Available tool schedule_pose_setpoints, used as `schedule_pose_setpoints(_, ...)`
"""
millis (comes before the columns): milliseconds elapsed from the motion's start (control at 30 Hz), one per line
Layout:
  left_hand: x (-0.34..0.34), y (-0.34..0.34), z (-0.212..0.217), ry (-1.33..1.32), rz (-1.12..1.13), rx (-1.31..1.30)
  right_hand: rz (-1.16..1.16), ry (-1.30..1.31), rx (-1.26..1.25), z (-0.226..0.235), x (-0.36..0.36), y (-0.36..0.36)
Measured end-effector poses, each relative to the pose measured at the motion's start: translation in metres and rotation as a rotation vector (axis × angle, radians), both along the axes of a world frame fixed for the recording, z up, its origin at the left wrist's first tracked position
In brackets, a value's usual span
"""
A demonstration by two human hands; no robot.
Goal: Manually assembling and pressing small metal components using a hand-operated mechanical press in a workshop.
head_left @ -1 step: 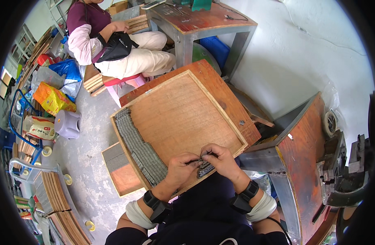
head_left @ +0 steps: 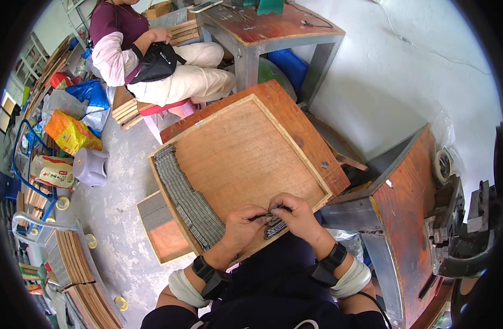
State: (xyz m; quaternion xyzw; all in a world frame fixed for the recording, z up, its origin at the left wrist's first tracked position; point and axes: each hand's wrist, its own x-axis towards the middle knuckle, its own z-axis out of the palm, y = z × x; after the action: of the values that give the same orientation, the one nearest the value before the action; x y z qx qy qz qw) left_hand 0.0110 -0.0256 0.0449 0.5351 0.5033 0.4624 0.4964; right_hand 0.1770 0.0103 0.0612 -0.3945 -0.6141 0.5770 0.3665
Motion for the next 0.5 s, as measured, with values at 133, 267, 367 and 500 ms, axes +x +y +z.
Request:
schedule_pose_setpoints(133, 0.001, -0.001, 0.000, -0.022, 0.003, -0.048, -0.038, -0.215, 0.424, 0.007, -0.006, -0.004)
schedule_pose_setpoints(267, 0.005, -0.003, 0.000, 0.014, 0.003, -0.060, -0.092, -0.281, 0.495, 0.007, -0.008, -0.009)
schedule_pose_setpoints(367, 0.009, -0.005, -0.001, 0.064, 0.027, 0.021, -0.116, -0.287, 0.571, 0.002, -0.009, -0.011)
schedule_pose_setpoints(500, 0.011, -0.005, -0.004, 0.047, 0.050, -0.004, -0.133, -0.240, 0.501, -0.005, -0.007, -0.012)
